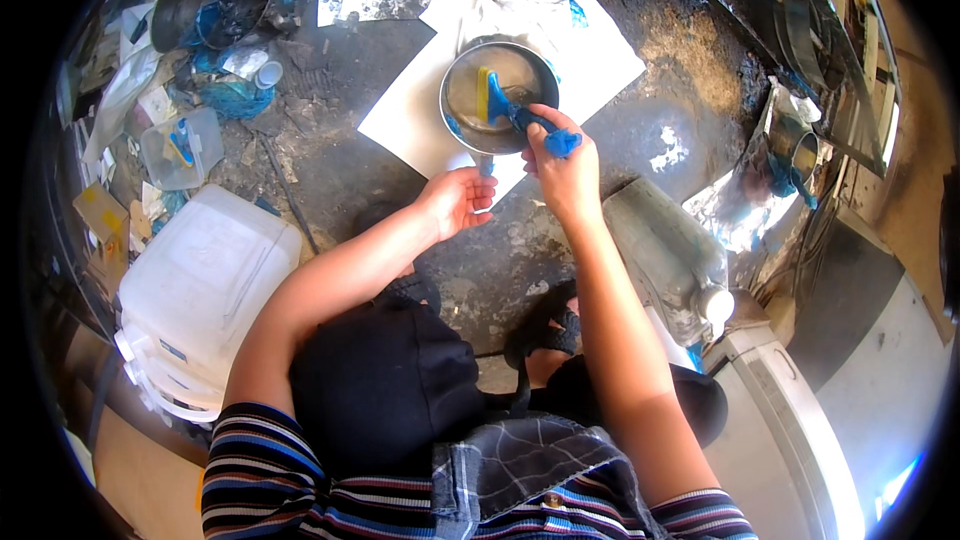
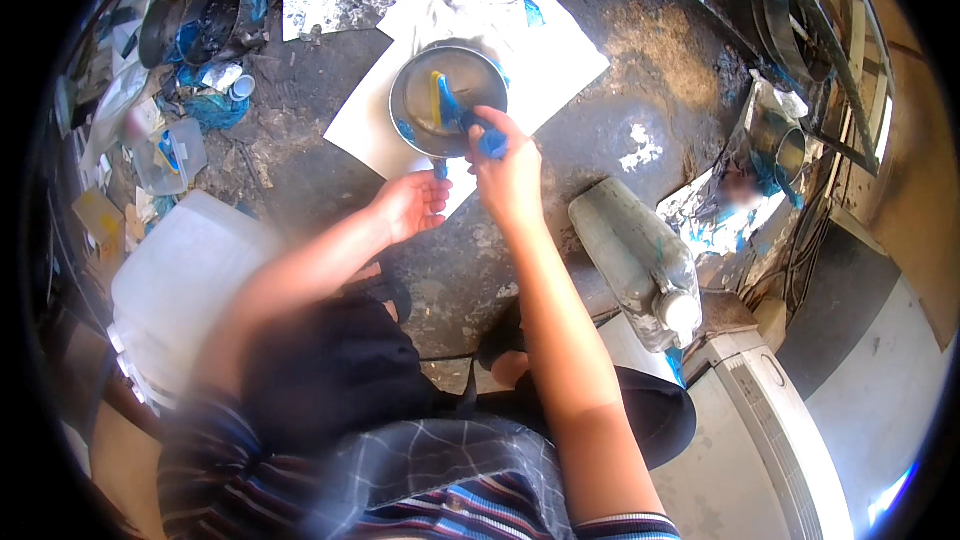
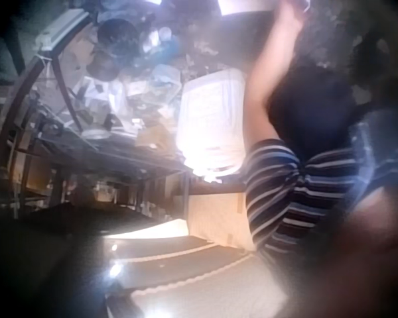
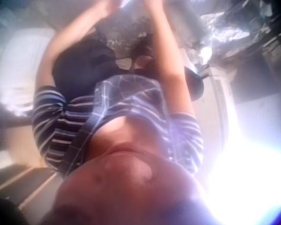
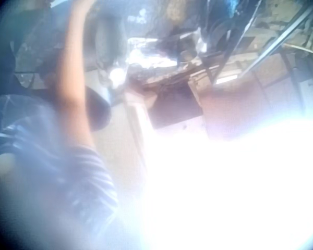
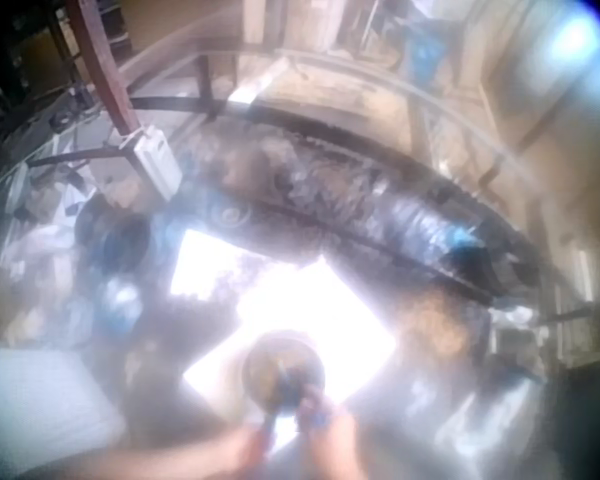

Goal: The person pours liquid from a plastic bottle into a metal paint can and stirs the contents with a blue-handled brush. They then pour the mixed paint into a larger metal container and continue stirring.

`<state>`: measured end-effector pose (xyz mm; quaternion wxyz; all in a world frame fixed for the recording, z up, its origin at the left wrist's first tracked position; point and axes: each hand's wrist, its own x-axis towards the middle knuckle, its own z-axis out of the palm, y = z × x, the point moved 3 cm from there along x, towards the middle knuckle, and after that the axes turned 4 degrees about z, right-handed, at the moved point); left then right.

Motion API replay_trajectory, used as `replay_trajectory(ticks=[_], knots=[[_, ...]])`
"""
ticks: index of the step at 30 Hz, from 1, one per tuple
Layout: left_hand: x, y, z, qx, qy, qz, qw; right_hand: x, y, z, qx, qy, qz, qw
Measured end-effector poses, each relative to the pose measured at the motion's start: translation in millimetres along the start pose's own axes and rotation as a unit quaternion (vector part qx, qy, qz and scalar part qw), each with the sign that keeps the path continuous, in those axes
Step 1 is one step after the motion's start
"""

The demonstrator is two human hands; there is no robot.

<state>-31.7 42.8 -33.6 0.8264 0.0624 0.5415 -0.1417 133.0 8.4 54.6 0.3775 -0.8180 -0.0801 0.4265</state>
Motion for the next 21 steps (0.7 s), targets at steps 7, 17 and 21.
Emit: replay_trajectory(ticks=[7,17,21], knots=[[1.9,-2.0,-1.4,-0.013,-0.013,0.005,1.0,-8.6,3.9,26.8,0.171,0.093,0.053,0.979],[7.2,-5.5,-6.2,-0.003,-0.008,-0.003,1.0,-24.1,-26.9,-24.6,-0.25,0.061,-0.172,0.951],[9.1,-5.8,-5.6,-0.013,-0.013,-0.005,1.0,-29.4,-35.7,-19.2,-0.359,0.017,-0.184,0.915]])
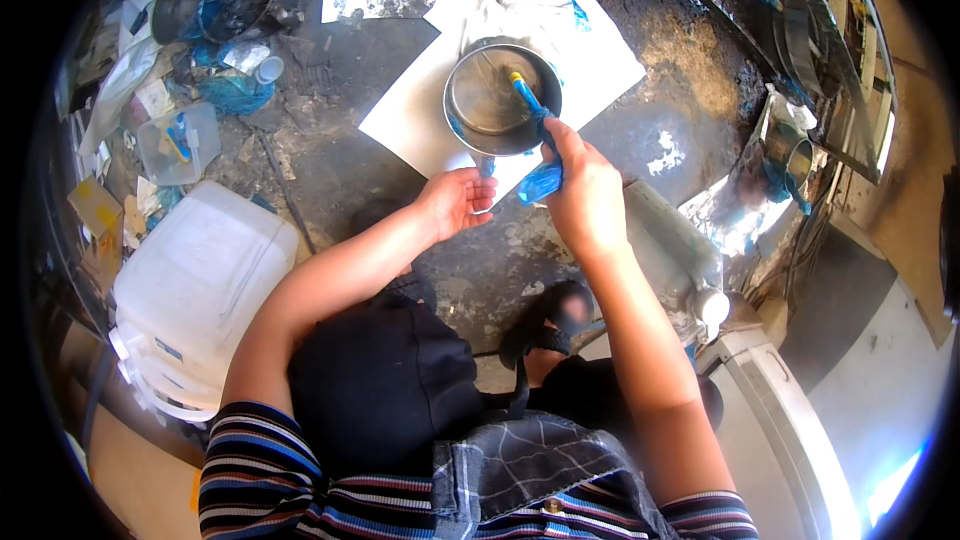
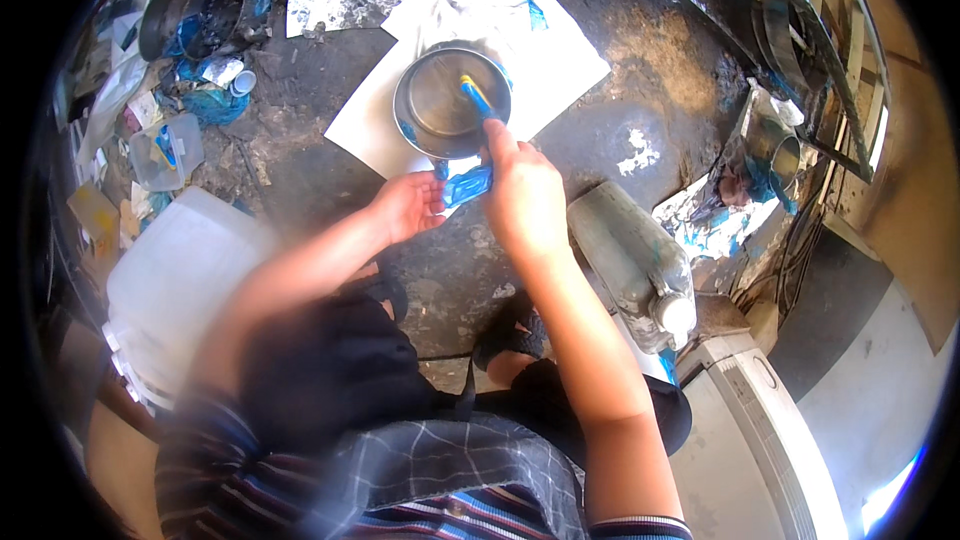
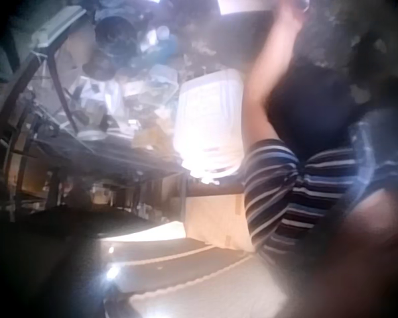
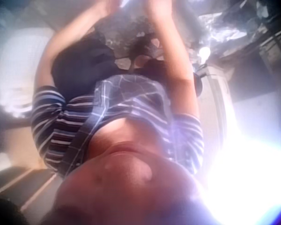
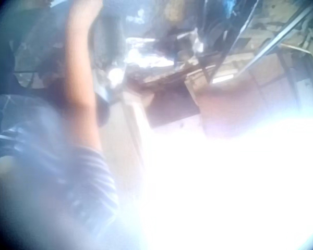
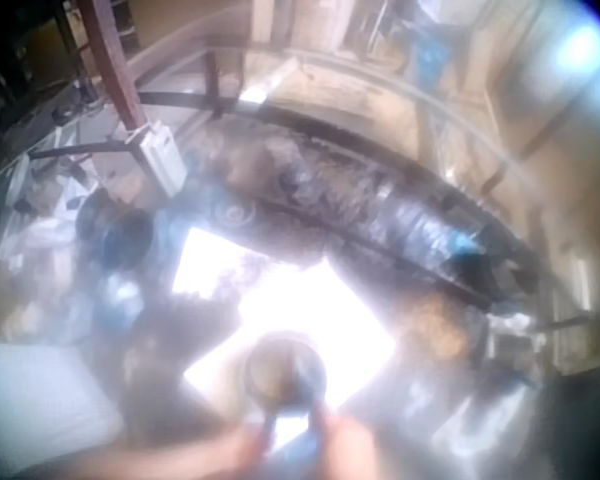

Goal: The person pours liquid from a plastic bottle into a metal paint can and stirs the contents with a blue-handled brush. They then pour the mixed paint into a larger metal container and continue stirring.

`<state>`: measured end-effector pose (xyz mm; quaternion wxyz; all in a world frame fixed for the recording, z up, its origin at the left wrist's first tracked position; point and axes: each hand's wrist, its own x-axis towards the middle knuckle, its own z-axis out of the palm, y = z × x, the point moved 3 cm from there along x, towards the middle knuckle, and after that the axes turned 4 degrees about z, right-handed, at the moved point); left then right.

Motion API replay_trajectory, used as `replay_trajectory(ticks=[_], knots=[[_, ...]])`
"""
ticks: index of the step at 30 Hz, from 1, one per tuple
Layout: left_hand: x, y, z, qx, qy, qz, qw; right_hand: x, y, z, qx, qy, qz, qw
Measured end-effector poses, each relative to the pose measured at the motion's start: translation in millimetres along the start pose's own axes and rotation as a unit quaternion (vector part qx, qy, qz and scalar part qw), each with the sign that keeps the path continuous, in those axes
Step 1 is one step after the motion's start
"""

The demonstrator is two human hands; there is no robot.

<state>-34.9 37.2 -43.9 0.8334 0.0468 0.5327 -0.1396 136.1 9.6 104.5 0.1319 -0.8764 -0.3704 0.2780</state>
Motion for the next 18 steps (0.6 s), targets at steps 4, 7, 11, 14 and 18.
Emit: replay_trajectory(ticks=[4,7,11,14,18], knots=[[-0.7,-0.1,1.8,-0.017,-0.002,-0.002,1.0,-5.5,-7.4,10.0,0.005,-0.007,0.016,1.0],[-1.6,-0.2,1.7,-0.022,0.009,0.001,1.0,-7.1,-12.3,12.8,0.051,-0.03,0.048,0.997],[-4.8,0.6,4.7,-0.015,0.013,0.003,1.0,-8.2,-13.6,15.3,0.086,-0.051,0.077,0.992],[-4.9,0.1,3.5,-0.013,0.016,0.001,1.0,-10.6,-14.6,10.1,0.101,-0.023,0.059,0.993],[-3.5,-1.6,-1.2,-0.015,0.02,-0.01,1.0,-2.4,-9.6,-3.9,0.048,0.034,0.016,0.998]])
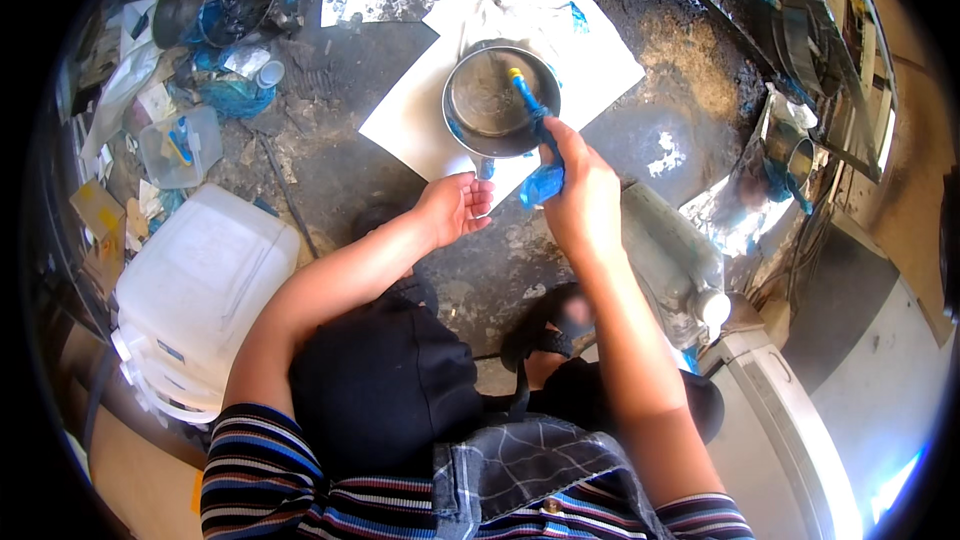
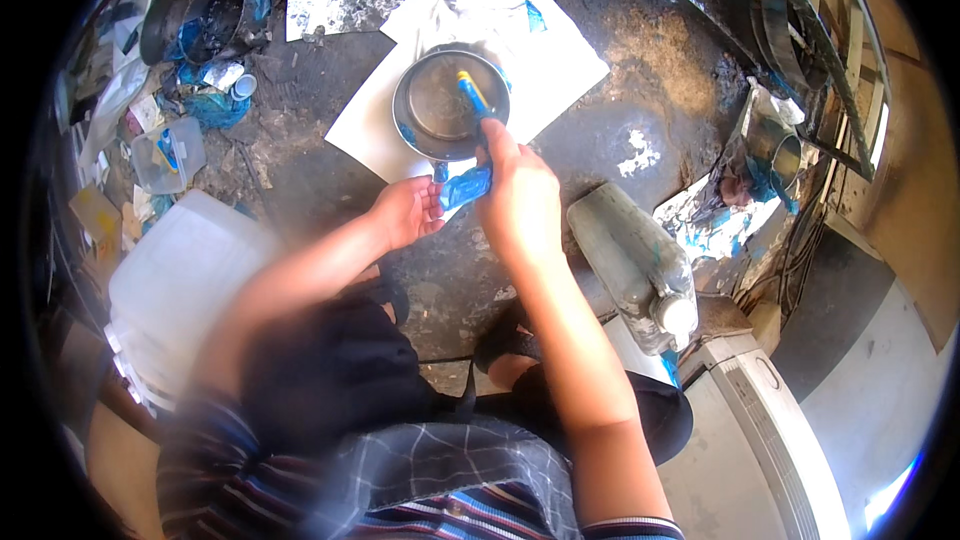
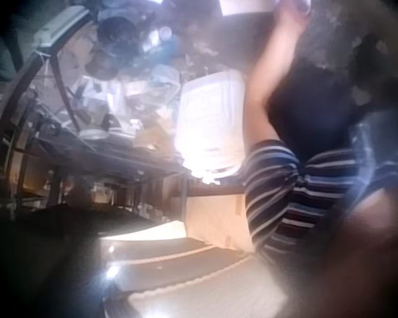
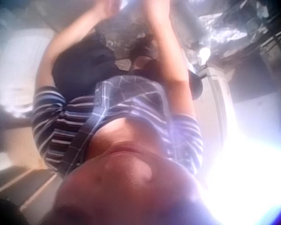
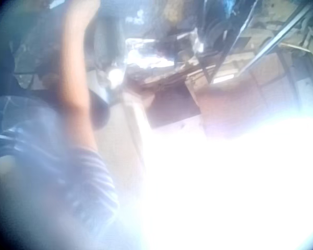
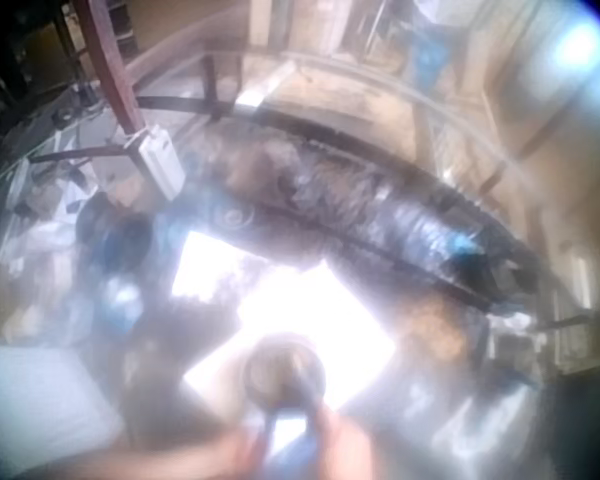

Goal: The person pours liquid from a plastic bottle into a metal paint can and stirs the contents with a blue-handled brush. They then pour the mixed paint into a larger metal container and continue stirring.

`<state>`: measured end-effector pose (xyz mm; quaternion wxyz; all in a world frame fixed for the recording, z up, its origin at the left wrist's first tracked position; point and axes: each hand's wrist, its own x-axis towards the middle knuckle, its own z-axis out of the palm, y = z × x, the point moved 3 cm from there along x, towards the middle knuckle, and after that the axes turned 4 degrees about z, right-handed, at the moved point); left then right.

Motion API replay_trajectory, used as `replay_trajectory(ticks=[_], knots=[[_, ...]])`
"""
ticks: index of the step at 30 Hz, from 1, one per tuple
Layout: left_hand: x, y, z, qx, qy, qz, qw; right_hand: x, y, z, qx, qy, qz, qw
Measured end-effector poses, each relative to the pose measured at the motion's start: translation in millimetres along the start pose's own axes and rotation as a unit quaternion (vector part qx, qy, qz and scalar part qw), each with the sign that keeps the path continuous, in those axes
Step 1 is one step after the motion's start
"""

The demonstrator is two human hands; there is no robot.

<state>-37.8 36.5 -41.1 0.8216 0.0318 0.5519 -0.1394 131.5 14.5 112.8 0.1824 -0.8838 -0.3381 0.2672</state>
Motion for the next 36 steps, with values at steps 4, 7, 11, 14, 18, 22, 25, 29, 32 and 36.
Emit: replay_trajectory(ticks=[4,7,11,14,18,22,25,29,32,36], knots=[[1.8,-0.2,1.1,0.005,-0.01,-0.004,1.0,1.6,2.0,5.3,-0.058,-0.028,0.02,0.998],[1.2,0.9,1.9,-0.004,-0.015,-0.001,1.0,-3.3,-2.4,12.4,-0.013,-0.024,0.045,0.999],[-1.9,0.7,3.6,-0.01,-0.004,0.011,1.0,-6.4,-1.8,17.7,0.011,-0.036,0.066,0.997],[-1.2,0.7,3.4,-0.009,-0.006,0.015,1.0,-7.1,-3.5,19.1,0.01,-0.06,0.069,0.996],[-3.6,1.9,5.6,-0.009,-0.013,0.018,1.0,-10.3,-6.1,21.5,0.018,-0.077,0.066,0.995],[-17.4,6.2,14.3,0.017,0.018,0.023,0.999,-18.5,-7.1,20.6,-0.004,-0.06,0.025,0.998],[-8.8,4.4,6.9,-0.001,-0.039,0.012,0.999,-25.2,-9.5,21.8,-0.05,-0.043,-0.026,0.997],[9.8,-3.9,2.6,-0.037,-0.085,0.045,0.995,-28.5,-14.8,39.0,-0.188,-0.052,-0.061,0.979],[16.0,-6.3,-7.5,-0.05,-0.126,0.054,0.989,-29.3,-12.7,52.3,-0.19,-0.044,-0.074,0.978],[18.3,-7.7,-11.2,-0.059,-0.144,0.035,0.987,-23.5,-14.0,56.8,-0.179,-0.061,-0.033,0.981]])
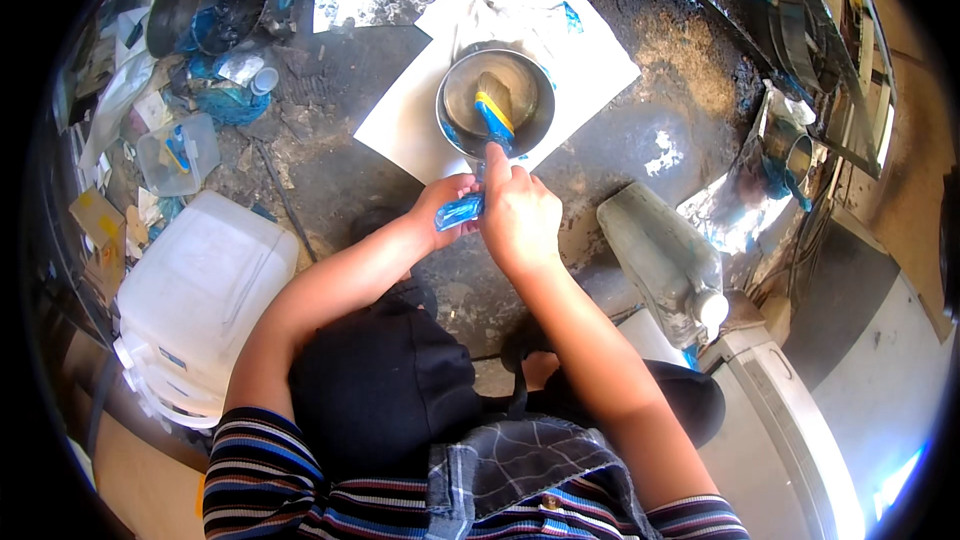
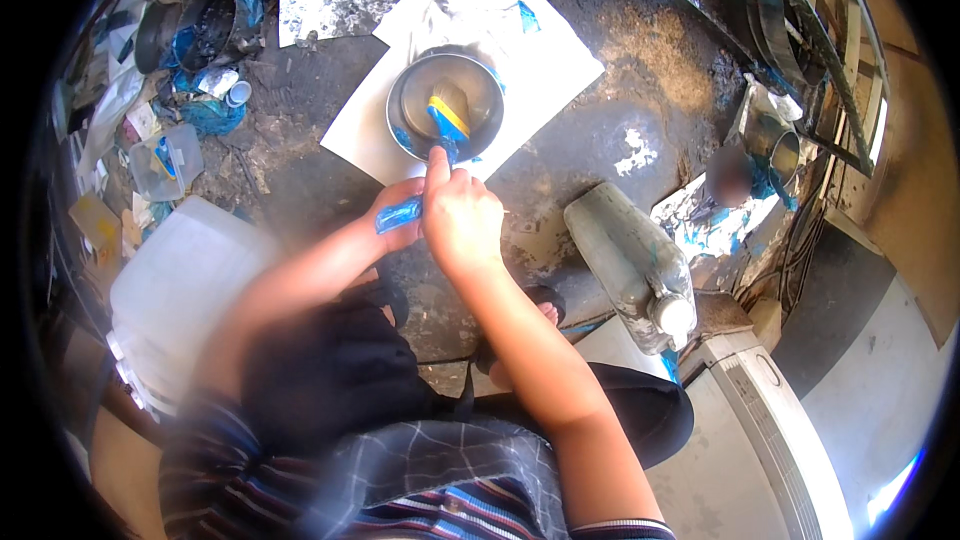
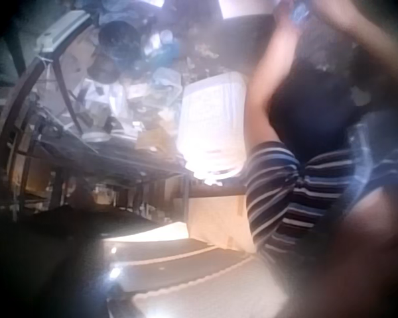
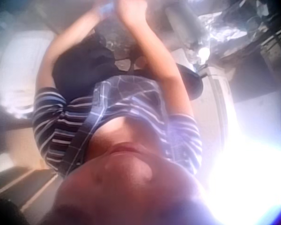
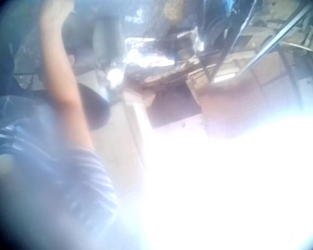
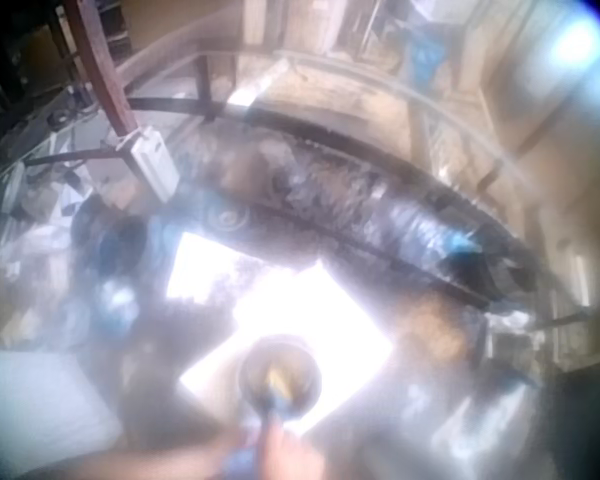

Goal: The person pours liquid from a plastic bottle into a metal paint can and stirs the contents with a blue-handled brush. They then pour the mixed paint into a larger metal container and continue stirring.

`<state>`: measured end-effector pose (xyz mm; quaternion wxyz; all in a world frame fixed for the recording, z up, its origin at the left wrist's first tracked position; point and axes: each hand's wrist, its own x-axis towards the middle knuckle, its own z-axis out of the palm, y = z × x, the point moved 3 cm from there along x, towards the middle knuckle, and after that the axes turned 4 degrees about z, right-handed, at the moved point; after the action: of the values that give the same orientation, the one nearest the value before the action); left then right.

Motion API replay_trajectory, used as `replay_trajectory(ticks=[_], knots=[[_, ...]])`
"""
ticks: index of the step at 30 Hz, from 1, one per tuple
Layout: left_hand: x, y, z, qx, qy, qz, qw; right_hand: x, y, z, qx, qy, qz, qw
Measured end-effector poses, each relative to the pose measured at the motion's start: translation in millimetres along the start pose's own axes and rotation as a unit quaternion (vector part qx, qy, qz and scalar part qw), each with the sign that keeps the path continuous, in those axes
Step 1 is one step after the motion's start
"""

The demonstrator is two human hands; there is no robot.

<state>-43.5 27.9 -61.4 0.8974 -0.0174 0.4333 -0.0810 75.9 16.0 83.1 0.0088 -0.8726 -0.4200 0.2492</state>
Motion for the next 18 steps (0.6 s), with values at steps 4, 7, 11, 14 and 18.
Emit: replay_trajectory(ticks=[4,7,11,14,18], knots=[[3.7,-1.0,1.6,0.014,0.031,-0.006,0.999,14.0,1.5,-2.1,-0.003,0.031,0.004,1.0],[5.6,-1.7,-1.3,0.019,0.011,-0.005,1.0,19.0,5.6,-7.9,0.004,0.039,-0.003,0.999],[1.1,-0.7,3.8,0.029,0.019,-0.015,0.999,4.0,4.0,-21.4,0.023,0.052,-0.031,0.998],[0.1,-0.5,4.6,0.053,0.044,-0.008,0.998,-1.4,3.7,-24.0,-0.003,0.029,-0.027,0.999],[5.6,-6.1,-3.0,-0.043,0.032,0.003,0.999,5.3,0.6,-26.8,-0.014,-0.001,-0.005,1.0]])
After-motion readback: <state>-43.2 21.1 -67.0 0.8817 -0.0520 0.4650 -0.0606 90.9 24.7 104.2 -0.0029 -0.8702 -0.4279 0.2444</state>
